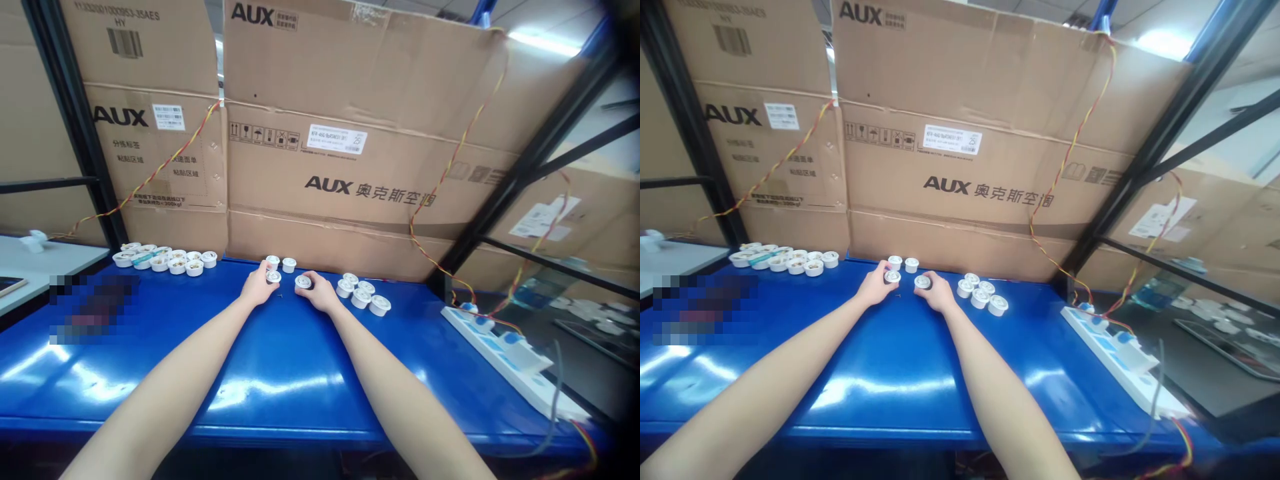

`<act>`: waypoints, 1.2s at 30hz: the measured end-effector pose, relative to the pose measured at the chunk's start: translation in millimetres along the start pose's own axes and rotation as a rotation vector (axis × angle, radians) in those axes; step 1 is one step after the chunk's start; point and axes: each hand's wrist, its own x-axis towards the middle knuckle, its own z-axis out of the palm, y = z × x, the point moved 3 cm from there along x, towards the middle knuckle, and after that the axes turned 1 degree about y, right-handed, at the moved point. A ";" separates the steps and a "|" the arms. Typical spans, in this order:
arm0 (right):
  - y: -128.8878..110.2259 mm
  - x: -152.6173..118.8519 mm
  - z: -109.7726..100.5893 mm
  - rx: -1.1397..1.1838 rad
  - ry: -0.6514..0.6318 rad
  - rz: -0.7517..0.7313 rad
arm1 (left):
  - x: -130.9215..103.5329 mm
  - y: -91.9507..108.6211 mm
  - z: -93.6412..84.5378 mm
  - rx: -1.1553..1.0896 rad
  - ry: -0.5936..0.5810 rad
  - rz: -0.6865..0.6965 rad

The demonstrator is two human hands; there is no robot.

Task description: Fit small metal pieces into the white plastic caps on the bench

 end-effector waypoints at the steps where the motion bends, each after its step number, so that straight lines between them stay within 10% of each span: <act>1: -1.2 -0.3 -1.0 0.015 0.013 -0.021 | 0.4 -0.1 -0.9 -0.012 0.007 0.057; 8: -25.4 -4.3 -8.6 -0.290 0.076 -0.367 | -1.4 9.1 -13.5 0.243 -0.013 0.463; 18: -48.9 -8.8 -0.4 -0.532 -0.008 -0.608 | -2.1 15.9 -20.4 0.494 -0.167 0.635; 23: -38.0 -6.7 -8.8 -0.469 0.058 -0.495 | -2.3 8.4 -25.8 0.371 -0.106 0.524; 31: -6.1 -4.0 -5.9 -0.408 0.010 0.151 | 6.3 -30.2 -28.8 0.203 0.009 -0.068; 36: -4.8 -2.4 -13.3 -0.408 0.114 0.213 | 6.3 -34.7 -34.3 0.306 0.143 -0.161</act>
